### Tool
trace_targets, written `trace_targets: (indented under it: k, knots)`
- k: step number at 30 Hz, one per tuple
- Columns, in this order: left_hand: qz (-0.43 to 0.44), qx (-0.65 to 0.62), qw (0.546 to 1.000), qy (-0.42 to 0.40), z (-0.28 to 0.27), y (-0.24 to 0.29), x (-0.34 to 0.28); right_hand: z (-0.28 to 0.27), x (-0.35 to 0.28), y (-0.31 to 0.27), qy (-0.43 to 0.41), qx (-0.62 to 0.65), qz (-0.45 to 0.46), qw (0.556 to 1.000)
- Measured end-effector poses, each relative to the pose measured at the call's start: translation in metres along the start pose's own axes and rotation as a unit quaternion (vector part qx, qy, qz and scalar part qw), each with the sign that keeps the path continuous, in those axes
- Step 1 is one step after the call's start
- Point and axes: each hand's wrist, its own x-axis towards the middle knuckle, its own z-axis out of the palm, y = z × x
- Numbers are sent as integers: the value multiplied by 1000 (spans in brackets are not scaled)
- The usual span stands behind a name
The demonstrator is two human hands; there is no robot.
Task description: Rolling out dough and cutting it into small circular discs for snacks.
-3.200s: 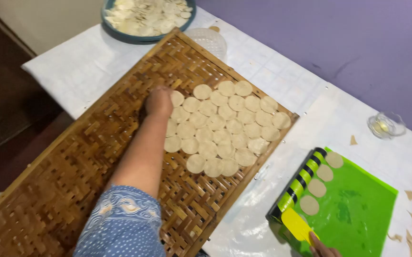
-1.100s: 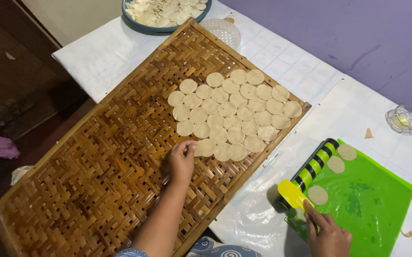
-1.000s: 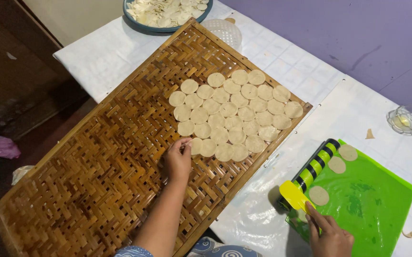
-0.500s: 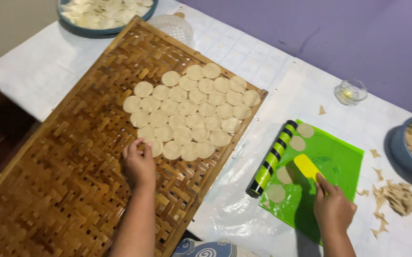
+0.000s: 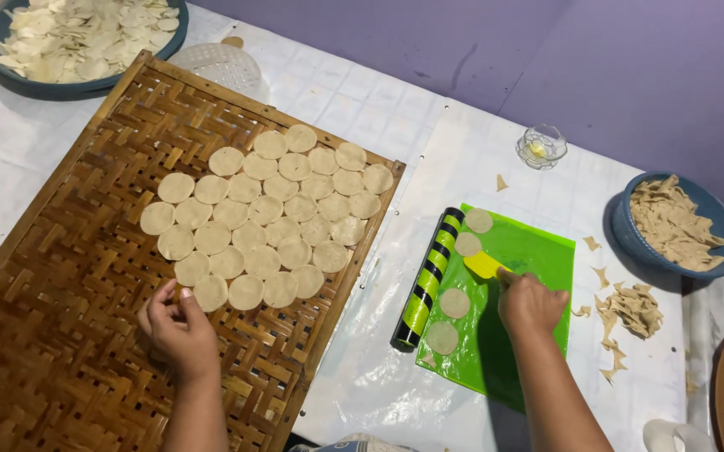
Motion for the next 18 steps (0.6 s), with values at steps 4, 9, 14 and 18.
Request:
trace_targets:
  k: [4,9,14,18]
  knots:
    - [-14,-62,998,-8,15,30,-5,9,-1,-1,-31,126,50,990]
    - [-25,-203,960,-193,48,89,-42,54,-6,11,70,507,64,857]
    - [-157,-309,858,-380,72,131,-78,6,-52,-6,95,544,-29,833]
    - [-410,-371,650,-522,80,144,-81,-19,-102,-27,73,470,-191,859]
